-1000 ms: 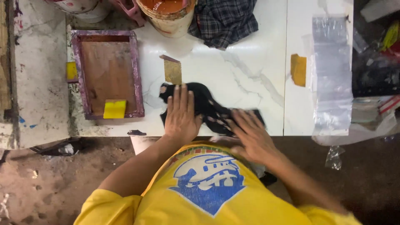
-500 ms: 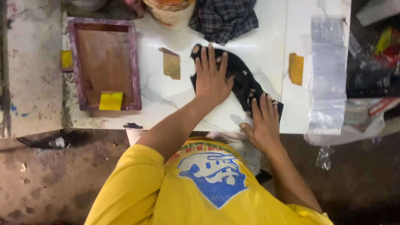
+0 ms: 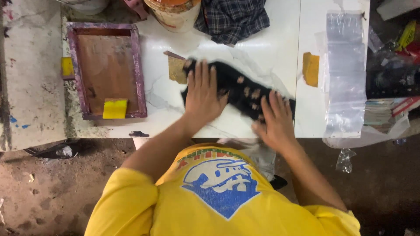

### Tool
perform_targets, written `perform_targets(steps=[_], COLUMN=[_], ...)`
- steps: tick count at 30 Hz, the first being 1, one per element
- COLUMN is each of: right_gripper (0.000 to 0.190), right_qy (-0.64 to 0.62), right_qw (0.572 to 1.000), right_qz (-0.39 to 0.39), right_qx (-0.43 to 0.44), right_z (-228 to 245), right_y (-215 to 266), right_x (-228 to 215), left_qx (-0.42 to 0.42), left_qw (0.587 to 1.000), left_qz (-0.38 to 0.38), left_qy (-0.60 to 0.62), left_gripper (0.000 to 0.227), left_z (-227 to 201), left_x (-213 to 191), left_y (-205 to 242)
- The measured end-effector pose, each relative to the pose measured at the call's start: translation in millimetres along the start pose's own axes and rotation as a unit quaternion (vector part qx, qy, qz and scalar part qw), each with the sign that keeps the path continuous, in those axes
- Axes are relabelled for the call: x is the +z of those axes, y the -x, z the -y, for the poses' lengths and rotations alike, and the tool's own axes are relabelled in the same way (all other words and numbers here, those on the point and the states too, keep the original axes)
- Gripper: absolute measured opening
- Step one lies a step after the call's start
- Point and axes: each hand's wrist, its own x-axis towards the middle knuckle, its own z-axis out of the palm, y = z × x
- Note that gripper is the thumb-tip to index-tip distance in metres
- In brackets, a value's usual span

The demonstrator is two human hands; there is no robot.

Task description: The person uses a yellow sponge to scrub a rectangular wooden frame on a white table. They then wipe the table surface with a dark patterned cloth and a checkered cloth, removing stains. Finally, they handle a clear plastic sheet on the table.

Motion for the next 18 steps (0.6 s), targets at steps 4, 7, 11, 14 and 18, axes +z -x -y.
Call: perform_targets(steps=[4,7,11,14,18], right_gripper=[0.084,0.085,0.092,0.102,0.091], right_qy=[0.030,0.024,0.086,0.049,-0.050], right_qw=[0.986,0.987,0.993,0.995,0.983], right_qz=[0.055,0.047,0.040,0.084,0.100], right_qx=[0.158,0.151,0.066,-0.034,-0.144], right_z=[-8.4,1.3,46.4,94.1,96.5], right_y=[-54.6,-69.9,-57.8,-33.8,-0.5], right_x=[-16.1,-17.6,-9.5,-3.7,-1.9], left_qx=[0.034,0.038,0.062,0.042,0.006], left_qw=[0.998,0.996,0.993,0.995,0.993], left_qz=[0.055,0.082,-0.103,-0.088,0.112], left_qy=[-0.010,-0.027,0.005,0.015,-0.045], left_gripper=[0.086,0.083,0.086,0.090,0.091], left_z=[-6.4,-2.0,17.2,25.8,20.4], left_x=[-6.5,-4.7,1.1,-11.1,-23.2], left_y=[-46.7,-31.8,38.6,85.6,106.2])
